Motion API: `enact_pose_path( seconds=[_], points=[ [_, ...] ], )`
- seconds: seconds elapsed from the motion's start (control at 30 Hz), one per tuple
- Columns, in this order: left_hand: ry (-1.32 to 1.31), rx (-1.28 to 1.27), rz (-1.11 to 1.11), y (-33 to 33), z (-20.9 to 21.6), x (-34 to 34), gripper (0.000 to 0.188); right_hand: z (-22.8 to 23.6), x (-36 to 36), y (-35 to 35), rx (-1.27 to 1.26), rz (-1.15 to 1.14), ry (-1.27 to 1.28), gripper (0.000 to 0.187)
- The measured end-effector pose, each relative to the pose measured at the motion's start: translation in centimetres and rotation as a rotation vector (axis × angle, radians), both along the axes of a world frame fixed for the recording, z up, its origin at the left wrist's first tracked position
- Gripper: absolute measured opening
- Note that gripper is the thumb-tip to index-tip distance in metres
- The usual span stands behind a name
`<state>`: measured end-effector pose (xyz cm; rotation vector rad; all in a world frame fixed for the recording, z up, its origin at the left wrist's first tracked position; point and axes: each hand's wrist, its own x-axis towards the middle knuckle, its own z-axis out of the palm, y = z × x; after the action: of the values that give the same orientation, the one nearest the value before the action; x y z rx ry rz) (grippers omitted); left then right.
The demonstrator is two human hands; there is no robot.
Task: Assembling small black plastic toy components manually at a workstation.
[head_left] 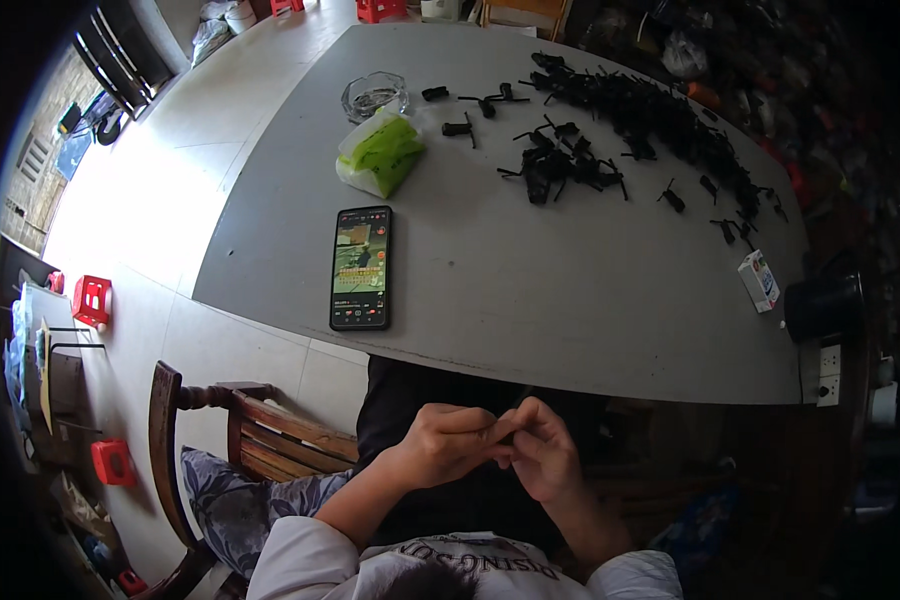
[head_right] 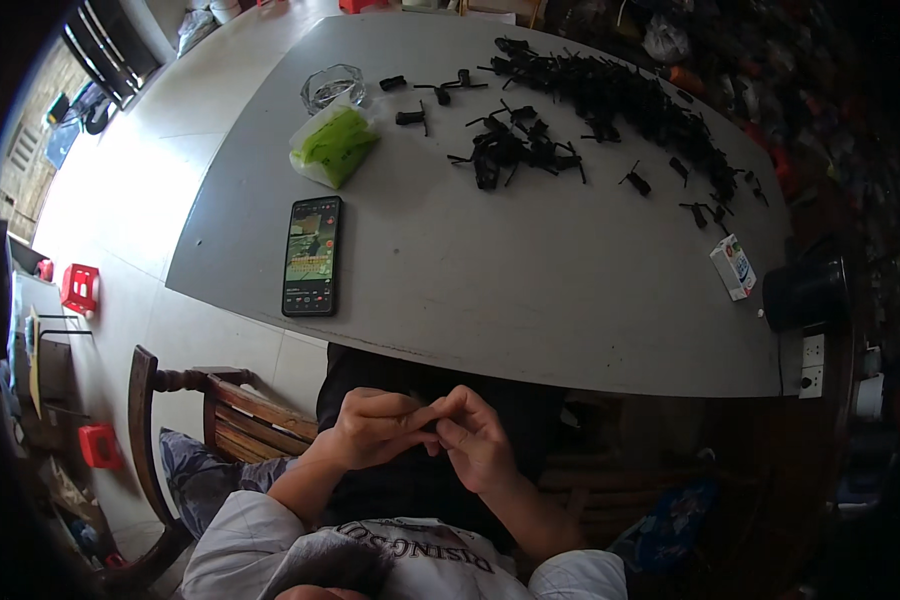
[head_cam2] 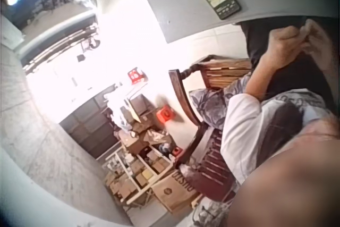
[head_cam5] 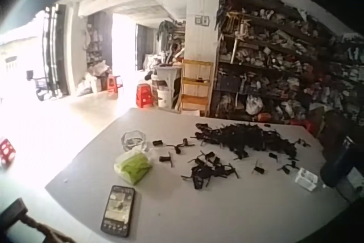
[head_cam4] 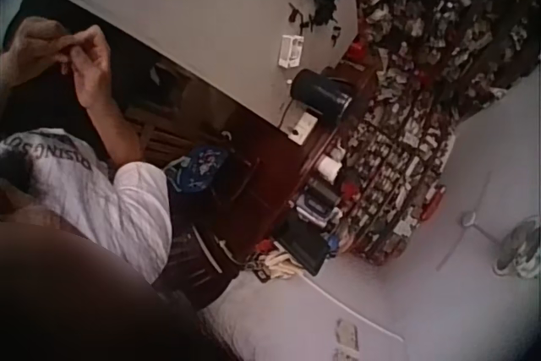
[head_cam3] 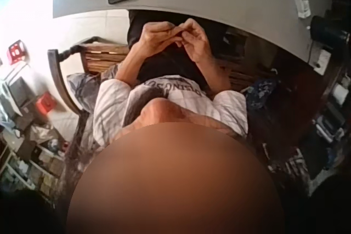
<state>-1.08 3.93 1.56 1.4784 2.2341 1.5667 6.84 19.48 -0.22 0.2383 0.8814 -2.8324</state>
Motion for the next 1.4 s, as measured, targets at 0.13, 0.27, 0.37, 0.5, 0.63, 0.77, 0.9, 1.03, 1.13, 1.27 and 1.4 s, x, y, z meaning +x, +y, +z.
enact_pose_path(
  seconds=[0.13, 0.27, 0.37, 0.5, 0.63, 0.77, 0.9, 1.03, 1.13, 1.27, 1.4],
  points=[
    [-0.137, 0.13, 0.15, 0.5, -0.8, -0.9, 0.032, -0.2, -3.0, 2.0, 0.076, 0.196, -0.005, 0.008],
    [-0.319, 0.232, 0.377, -0.2, -2.0, -3.7, 0.014, 0.1, -10.8, 3.4, 1.145, 0.005, 0.357, 0.033],
    [-0.355, 0.29, 0.431, 0.4, -3.2, -5.9, 0.016, -0.2, -18.1, 4.9, 1.82, -0.385, 0.535, 0.048],
    [-0.486, 0.173, 0.313, 2.0, -7.3, -8.1, 0.021, -2.3, -25.4, 8.6, 2.334, -0.567, 0.474, 0.07],
    [-0.275, 0.092, 0.304, 2.2, -6.3, -7.9, 0.017, -0.2, -28.8, 8.9, 2.539, -0.278, 0.17, 0.08],
    [-0.299, 0.04, 0.258, 1.9, -6.1, -8.2, 0.017, -0.2, -31.3, 10.8, 2.399, -0.029, -0.041, 0.078],
    [-0.289, 0.078, 0.22, 1.9, -6.2, -8.6, 0.016, -1.1, -30.6, 11.2, 2.353, 0.083, -0.028, 0.073],
    [-0.263, 0.111, 0.247, 2.2, -5.9, -8.1, 0.017, -3.3, -26.2, 11.5, 2.318, -0.049, 0.187, 0.065],
    [-0.275, 0.089, 0.242, 2.1, -6.0, -7.9, 0.016, -4.0, -21.0, 10.6, 2.39, -0.16, 0.348, 0.062],
    [-0.339, 0.156, 0.254, 2.3, -6.7, -8.1, 0.019, -3.7, -14.8, 9.5, 2.449, -0.264, 0.448, 0.057],
    [-0.695, 0.193, 0.233, 0.1, -5.3, -6.4, 0.022, -2.6, -13.1, 8.6, 2.072, -0.312, 0.536, 0.04]
  ],
)
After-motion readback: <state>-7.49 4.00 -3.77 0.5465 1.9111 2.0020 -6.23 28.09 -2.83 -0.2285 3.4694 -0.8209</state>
